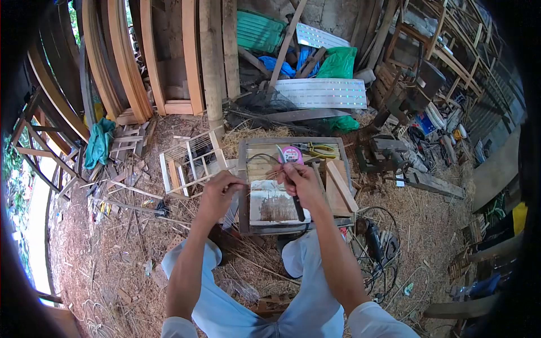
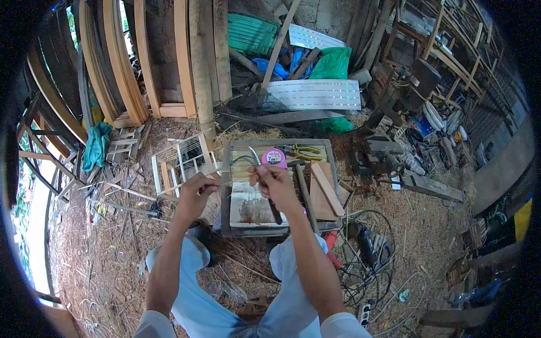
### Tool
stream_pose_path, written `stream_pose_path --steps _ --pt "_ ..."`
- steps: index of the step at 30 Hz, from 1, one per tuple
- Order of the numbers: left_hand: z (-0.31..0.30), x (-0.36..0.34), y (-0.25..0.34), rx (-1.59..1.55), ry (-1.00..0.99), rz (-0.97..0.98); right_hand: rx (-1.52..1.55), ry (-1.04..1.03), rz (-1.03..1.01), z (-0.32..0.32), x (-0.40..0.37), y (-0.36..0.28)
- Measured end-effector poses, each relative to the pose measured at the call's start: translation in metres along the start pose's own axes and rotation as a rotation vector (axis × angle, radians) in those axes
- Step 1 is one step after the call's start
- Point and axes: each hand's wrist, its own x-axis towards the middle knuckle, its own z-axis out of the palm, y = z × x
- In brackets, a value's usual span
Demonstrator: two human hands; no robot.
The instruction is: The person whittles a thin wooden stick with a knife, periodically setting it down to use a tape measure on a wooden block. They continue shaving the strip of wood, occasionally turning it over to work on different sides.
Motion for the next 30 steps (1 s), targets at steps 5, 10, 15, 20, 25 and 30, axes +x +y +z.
stream_pose_path --steps 5,10,15,20,25,30 --pt "-0.021 -0.003 -0.016 0.148 -0.006 0.007 -0.051 -0.024 -0.003 -0.023 -0.005 -0.013" --pt "-0.029 -0.007 -0.022 0.103 -0.009 -0.069 -0.056 -0.053 0.037 -0.030 -0.004 -0.008" --pt "-0.050 -0.013 -0.034 0.158 0.005 -0.039 -0.003 0.054 -0.009 -0.044 -0.005 -0.017" --pt "-0.087 -0.034 -0.061 0.190 0.178 -0.177 0.057 0.355 -0.189 -0.098 -0.013 -0.021" --pt "-0.044 -0.021 -0.042 0.160 0.169 -0.155 -0.013 0.182 0.006 -0.043 -0.011 -0.016" --pt "0.014 -0.001 -0.005 -0.037 0.118 -0.064 -0.171 -0.101 0.085 0.034 -0.001 0.017"
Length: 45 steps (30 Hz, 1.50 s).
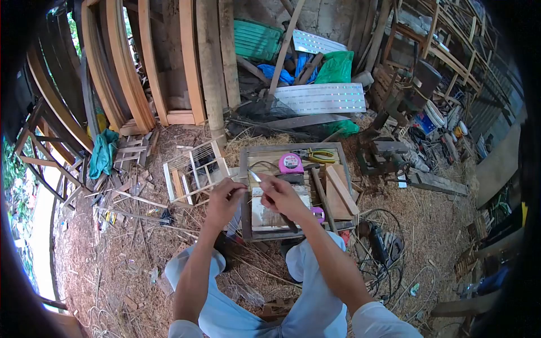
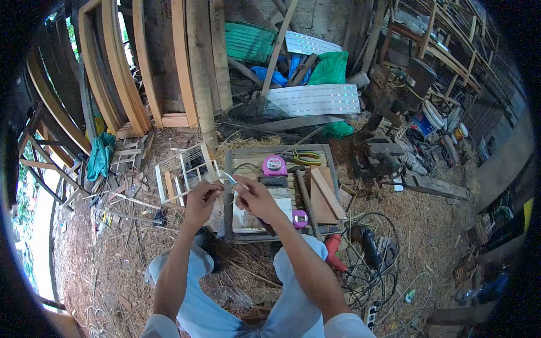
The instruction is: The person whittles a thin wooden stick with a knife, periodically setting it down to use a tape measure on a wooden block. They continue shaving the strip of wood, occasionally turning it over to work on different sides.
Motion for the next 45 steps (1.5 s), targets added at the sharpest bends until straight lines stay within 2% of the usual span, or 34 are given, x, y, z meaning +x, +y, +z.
stream_pose_path --steps 1,5,8,11,18,26,32,34,37,41,43,44,45 --pt "0.004 -0.001 0.002 0.015 -0.034 0.022 0.090 -0.032 -0.006 0.002 0.001 -0.001" --pt "0.003 0.002 0.005 0.009 -0.099 0.046 0.097 -0.010 0.019 -0.011 0.005 -0.003" --pt "-0.008 0.004 0.000 0.031 -0.162 0.011 0.057 0.129 0.021 -0.021 0.000 -0.009" --pt "-0.021 0.005 -0.004 0.007 -0.164 0.062 0.076 0.143 -0.029 -0.041 -0.003 -0.012" --pt "-0.031 0.001 -0.004 0.030 -0.270 -0.028 0.030 0.107 0.041 -0.044 -0.009 -0.016" --pt "-0.033 -0.002 -0.007 0.023 -0.243 -0.040 -0.001 0.132 0.018 -0.036 -0.006 -0.020" --pt "-0.043 -0.005 -0.010 0.088 -0.228 -0.023 -0.035 0.246 0.005 -0.041 -0.001 -0.010" --pt "-0.055 -0.008 -0.018 0.104 -0.220 -0.028 -0.018 0.441 0.020 -0.051 0.000 -0.007" --pt "-0.079 -0.016 -0.035 0.145 -0.179 -0.055 0.103 0.538 -0.014 -0.087 -0.008 -0.011" --pt "-0.092 -0.019 -0.035 0.200 -0.053 -0.105 0.214 0.562 -0.065 -0.110 -0.017 -0.012" --pt "-0.083 -0.016 -0.027 0.088 -0.020 -0.111 0.215 0.511 -0.080 -0.102 -0.019 -0.016" --pt "-0.080 -0.013 -0.031 0.184 -0.054 -0.043 0.217 0.417 -0.046 -0.094 -0.019 -0.015" --pt "-0.076 -0.011 -0.030 0.182 -0.055 -0.047 0.216 0.419 -0.042 -0.082 -0.017 -0.017"
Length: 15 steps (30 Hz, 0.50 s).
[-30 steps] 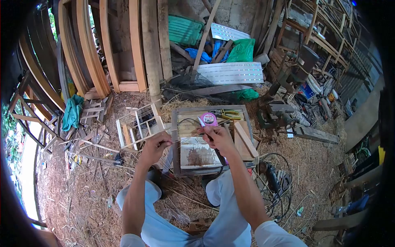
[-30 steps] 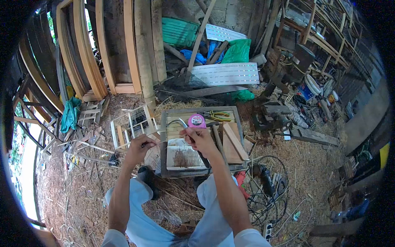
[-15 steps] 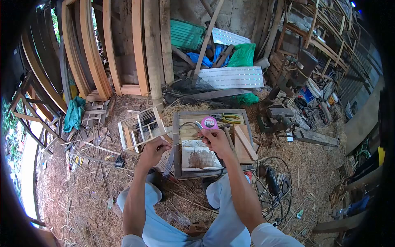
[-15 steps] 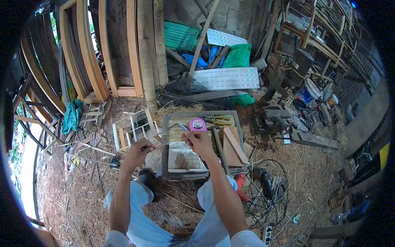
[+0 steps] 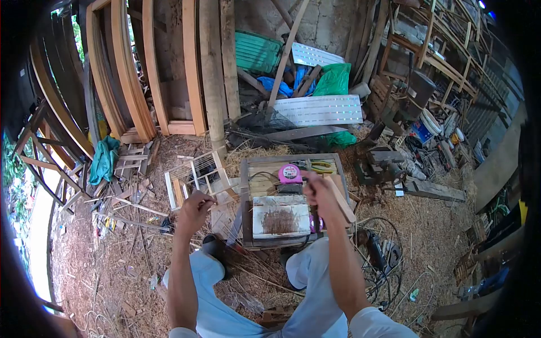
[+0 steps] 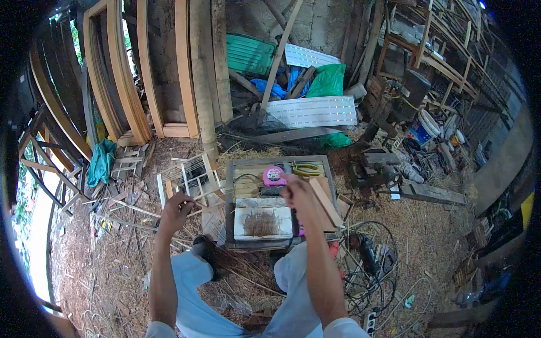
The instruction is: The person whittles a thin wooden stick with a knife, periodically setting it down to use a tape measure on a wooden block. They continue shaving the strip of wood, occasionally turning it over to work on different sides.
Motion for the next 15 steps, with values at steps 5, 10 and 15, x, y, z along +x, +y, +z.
stream_pose_path --steps 5,10,15 --pt "0.008 0.012 0.008 -0.017 -0.013 0.096 0.015 -0.021 -0.050 0.026 0.000 0.006" --pt "0.003 0.013 0.007 -0.038 0.030 0.063 0.070 0.120 -0.324 0.015 -0.001 0.001" --pt "0.004 0.012 0.011 -0.019 -0.011 0.062 0.061 0.005 -0.206 0.019 -0.003 0.000"
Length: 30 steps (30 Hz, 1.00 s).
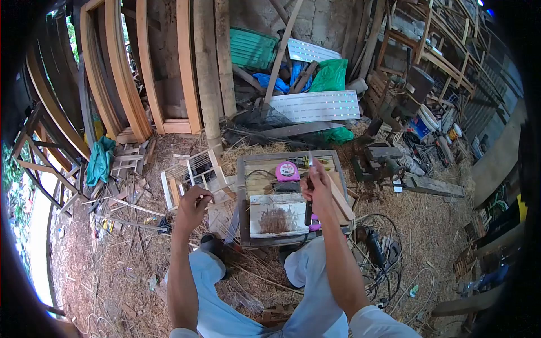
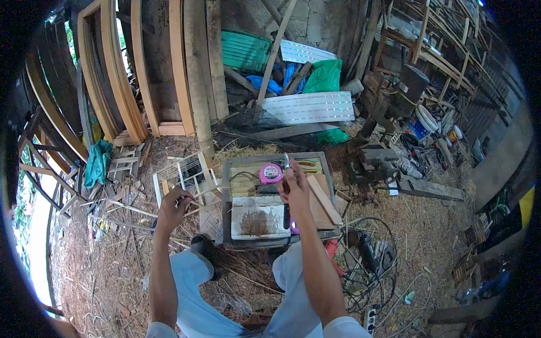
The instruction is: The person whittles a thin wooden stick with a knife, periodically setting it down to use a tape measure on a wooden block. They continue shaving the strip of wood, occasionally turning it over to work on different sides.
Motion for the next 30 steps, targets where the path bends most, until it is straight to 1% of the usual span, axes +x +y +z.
stream_pose_path --steps 1,3,5,7,9,10,11,12,13,15,16,17,20,22,23,25,26,28,30 --pt "0.000 0.000 0.001 -0.009 -0.005 0.005 0.000 0.002 -0.001 0.001 -0.001 -0.001" --pt "0.000 0.000 0.004 -0.025 -0.014 -0.002 0.077 -0.096 0.123 0.005 -0.001 -0.001" --pt "0.003 0.000 0.006 -0.041 -0.023 -0.010 0.093 -0.080 0.130 0.004 0.000 0.005" --pt "0.009 -0.002 0.009 -0.065 -0.072 -0.112 0.021 -0.152 0.119 0.007 0.000 0.009" --pt "0.027 -0.002 0.011 -0.087 -0.059 0.002 0.039 -0.166 0.126 0.015 -0.002 0.018" --pt "0.032 0.002 0.025 -0.033 -0.033 0.106 0.019 -0.201 0.153 0.021 -0.005 0.020" --pt "0.041 0.003 0.029 -0.073 -0.082 0.075 -0.002 -0.236 0.179 0.028 -0.007 0.023" --pt "0.049 0.003 0.036 -0.072 -0.050 0.105 -0.030 -0.287 0.168 0.036 -0.011 0.022" --pt "0.056 0.004 0.041 -0.074 -0.019 0.138 -0.029 -0.289 0.174 0.045 -0.016 0.024" --pt "0.065 0.005 0.050 -0.070 0.019 0.157 -0.117 -0.386 0.249 0.060 -0.025 0.029" --pt "0.068 0.005 0.053 -0.065 0.054 0.176 -0.066 -0.422 0.253 0.064 -0.028 0.035" --pt "0.069 0.005 0.053 -0.069 0.051 0.175 0.024 -0.392 0.301 0.067 -0.029 0.036" --pt "0.064 0.004 0.049 0.021 0.048 0.192 -0.023 -0.361 0.321 0.064 -0.024 0.029" --pt "0.059 0.005 0.046 0.101 0.070 0.243 -0.040 -0.280 0.247 0.051 -0.016 0.026" --pt "0.057 0.003 0.047 0.097 0.073 0.239 -0.046 -0.281 0.250 0.045 -0.014 0.025" --pt "0.055 -0.002 0.050 0.203 0.004 0.226 -0.073 -0.302 0.307 0.039 -0.013 0.019" --pt "0.055 -0.001 0.049 0.201 0.005 0.231 -0.075 -0.299 0.321 0.037 -0.014 0.018" --pt "0.056 -0.003 0.046 0.237 0.046 0.302 -0.072 -0.311 0.344 0.035 -0.014 0.016" --pt "0.058 -0.007 0.041 0.229 0.049 0.311 -0.067 -0.313 0.375 0.031 -0.018 0.016"
